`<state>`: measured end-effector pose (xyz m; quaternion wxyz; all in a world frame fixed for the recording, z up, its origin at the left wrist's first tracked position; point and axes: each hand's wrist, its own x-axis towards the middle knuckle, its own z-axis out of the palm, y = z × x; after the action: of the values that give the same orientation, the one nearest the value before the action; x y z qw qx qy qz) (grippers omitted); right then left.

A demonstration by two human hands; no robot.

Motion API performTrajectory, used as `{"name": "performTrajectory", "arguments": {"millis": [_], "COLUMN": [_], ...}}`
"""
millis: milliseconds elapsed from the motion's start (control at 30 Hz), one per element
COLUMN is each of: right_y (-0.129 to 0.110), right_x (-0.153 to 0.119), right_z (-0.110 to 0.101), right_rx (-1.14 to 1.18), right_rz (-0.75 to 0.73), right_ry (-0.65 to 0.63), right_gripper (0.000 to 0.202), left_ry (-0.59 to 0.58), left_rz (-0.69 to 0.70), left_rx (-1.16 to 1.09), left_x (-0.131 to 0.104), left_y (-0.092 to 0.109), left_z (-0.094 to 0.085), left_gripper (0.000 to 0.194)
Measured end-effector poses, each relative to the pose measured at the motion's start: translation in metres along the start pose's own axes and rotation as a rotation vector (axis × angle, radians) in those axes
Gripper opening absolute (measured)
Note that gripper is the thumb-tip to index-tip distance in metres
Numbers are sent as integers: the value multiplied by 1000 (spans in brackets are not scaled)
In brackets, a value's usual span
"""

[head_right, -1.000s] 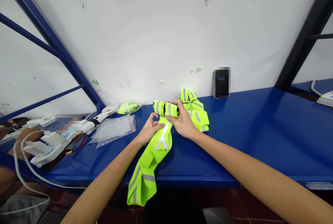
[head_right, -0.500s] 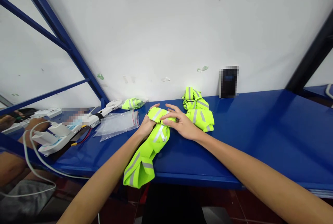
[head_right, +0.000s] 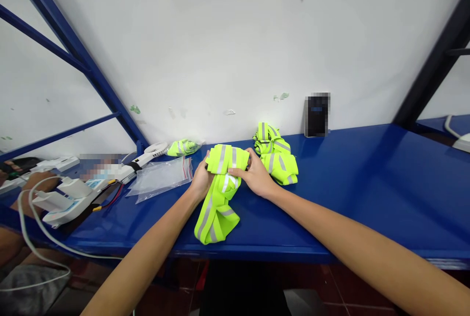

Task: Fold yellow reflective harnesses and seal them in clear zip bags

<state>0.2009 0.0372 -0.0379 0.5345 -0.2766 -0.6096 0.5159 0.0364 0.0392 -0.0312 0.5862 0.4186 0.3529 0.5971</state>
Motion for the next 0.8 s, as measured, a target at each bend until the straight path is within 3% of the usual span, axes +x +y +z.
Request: {"name": "performTrajectory", "arguments": {"millis": [133,200,333,433,600,800], "right_y": [-3,-8,-19,-23,-20,-18], "right_x": [6,9,10,7,5,3], "right_z": [-7,-13,-22,-22,-19,-17], "right_rx": [-74,-173,-439,-503,-505,-522], "right_rz": [-34,-71,-162,-244,-315,-403], "right_ry": [101,201,337,283,115,150], "right_gripper": [49,48,42,39,57,49], "left_ry": [-144,-236,-412,-439,-438,-475], "left_rz": [-79,-122,-343,-367,-388,-383], "left_rx": [-91,-51,162,219,227,179], "left_x": [-3,-6,-11,-12,-11,-9], "left_y": [-1,-3,-3,-2,-2,-4], "left_z": [5,4,-1,-2,-2,-4], "left_gripper": [61,60,48,39,30,30]}}
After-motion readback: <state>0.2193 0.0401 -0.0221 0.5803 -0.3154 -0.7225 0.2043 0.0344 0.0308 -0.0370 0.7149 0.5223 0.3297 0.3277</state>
